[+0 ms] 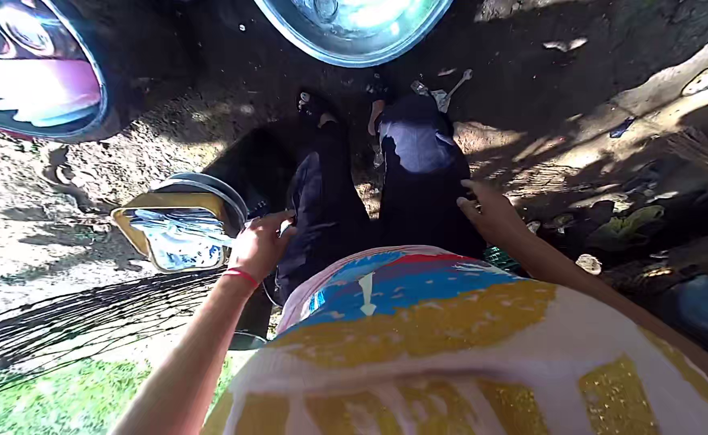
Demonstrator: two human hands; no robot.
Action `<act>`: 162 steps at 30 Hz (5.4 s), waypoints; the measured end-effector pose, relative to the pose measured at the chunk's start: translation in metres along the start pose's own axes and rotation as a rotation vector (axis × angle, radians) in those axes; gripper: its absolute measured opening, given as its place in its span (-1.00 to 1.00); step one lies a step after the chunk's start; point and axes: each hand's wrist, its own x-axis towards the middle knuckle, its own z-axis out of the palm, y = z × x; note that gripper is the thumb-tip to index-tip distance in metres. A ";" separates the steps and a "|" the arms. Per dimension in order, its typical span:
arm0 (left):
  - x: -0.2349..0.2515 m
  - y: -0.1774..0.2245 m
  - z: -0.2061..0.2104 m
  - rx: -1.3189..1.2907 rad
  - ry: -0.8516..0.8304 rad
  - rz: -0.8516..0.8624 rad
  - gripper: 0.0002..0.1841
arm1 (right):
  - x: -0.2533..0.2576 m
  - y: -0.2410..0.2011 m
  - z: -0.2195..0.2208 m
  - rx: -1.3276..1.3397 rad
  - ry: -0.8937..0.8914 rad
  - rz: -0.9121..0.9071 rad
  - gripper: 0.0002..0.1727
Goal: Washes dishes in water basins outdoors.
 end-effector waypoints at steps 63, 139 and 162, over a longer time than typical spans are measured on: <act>0.819 0.113 -0.052 0.297 0.523 0.495 -0.46 | 0.802 -0.055 -0.151 0.424 0.155 -0.607 -0.40; 0.792 0.224 -0.059 -1.286 0.584 0.360 -0.39 | 0.787 -0.034 -0.167 0.939 0.212 -0.488 -0.39; 0.808 0.181 -0.017 -1.633 0.930 0.041 -0.55 | 0.796 -0.019 -0.169 0.994 0.627 -0.482 -0.42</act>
